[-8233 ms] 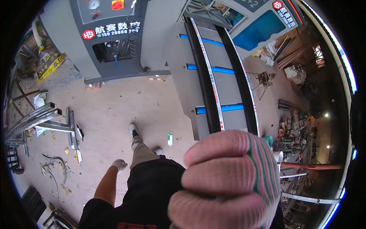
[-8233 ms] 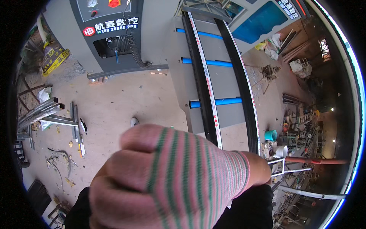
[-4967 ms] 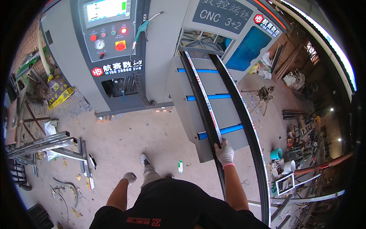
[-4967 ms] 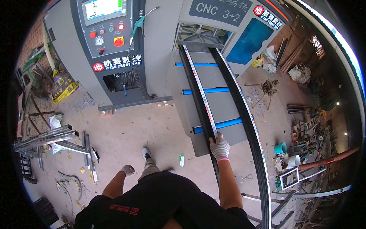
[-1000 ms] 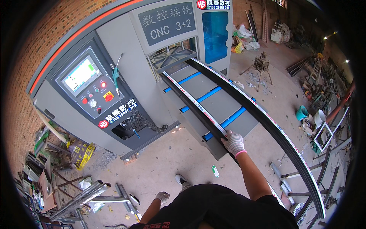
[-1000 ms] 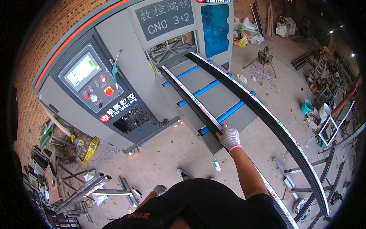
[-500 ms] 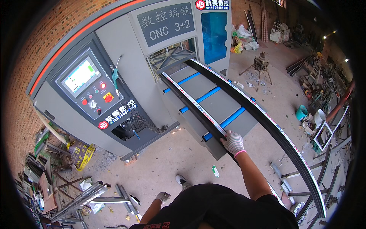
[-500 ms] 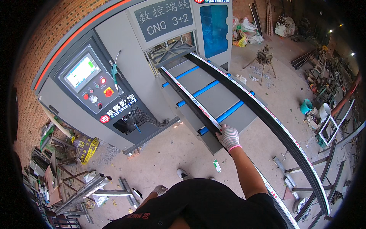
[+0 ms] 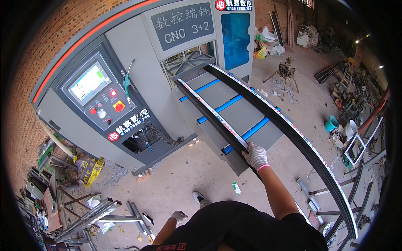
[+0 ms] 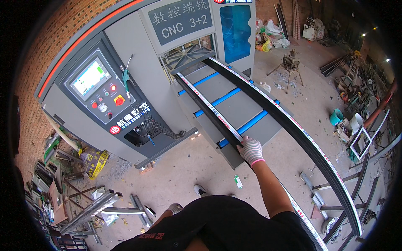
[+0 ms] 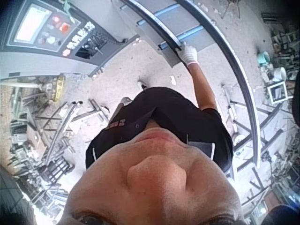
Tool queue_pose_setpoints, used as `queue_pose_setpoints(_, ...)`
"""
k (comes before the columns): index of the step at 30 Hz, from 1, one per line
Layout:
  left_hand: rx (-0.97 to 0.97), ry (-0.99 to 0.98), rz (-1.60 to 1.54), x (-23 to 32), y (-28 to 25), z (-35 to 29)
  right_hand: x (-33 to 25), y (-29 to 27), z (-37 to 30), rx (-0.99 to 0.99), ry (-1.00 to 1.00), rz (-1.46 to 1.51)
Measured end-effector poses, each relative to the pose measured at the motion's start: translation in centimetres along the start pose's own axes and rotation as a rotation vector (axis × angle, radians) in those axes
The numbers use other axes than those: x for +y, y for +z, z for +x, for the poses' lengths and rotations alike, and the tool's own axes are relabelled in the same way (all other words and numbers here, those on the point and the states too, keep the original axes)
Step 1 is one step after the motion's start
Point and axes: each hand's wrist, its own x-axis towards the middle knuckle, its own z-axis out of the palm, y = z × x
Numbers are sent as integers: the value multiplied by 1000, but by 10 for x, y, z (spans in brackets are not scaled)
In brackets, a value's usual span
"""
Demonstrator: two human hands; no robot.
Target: The person cleans a machine component, then picks up a long metal frame and places it into a CNC machine. They adjust the frame's position and operate the machine's control panel to begin processing.
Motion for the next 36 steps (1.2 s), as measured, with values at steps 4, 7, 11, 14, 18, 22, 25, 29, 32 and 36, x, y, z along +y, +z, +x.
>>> queue_pose_setpoints(4,8,10,-109,8,-4,-13,0,0,0,11,-6,3)
queue_pose_setpoints(7,9,14,-71,12,-6,-14,0,0,1,10,-2,0)
queue_pose_setpoints(11,4,28,-38,10,-4,-8,0,0,1,3,6,5)
queue_pose_setpoints(14,-13,34,8,6,-1,0,0,0,1,5,5,7)
queue_pose_setpoints(18,-26,46,20,-1,4,9,0,1,1,20,-12,8)
queue_pose_setpoints(22,-19,58,38,-6,9,15,1,1,1,9,-3,6)
queue_pose_setpoints(25,-17,72,35,-8,11,16,0,1,1,13,-4,10)
queue_pose_setpoints(29,9,85,33,-6,11,13,0,1,1,21,-12,11)
queue_pose_setpoints(32,5,70,46,-2,9,11,0,1,0,22,-13,7)
queue_pose_setpoints(36,19,77,28,-1,9,11,-1,-2,0,11,-9,0)
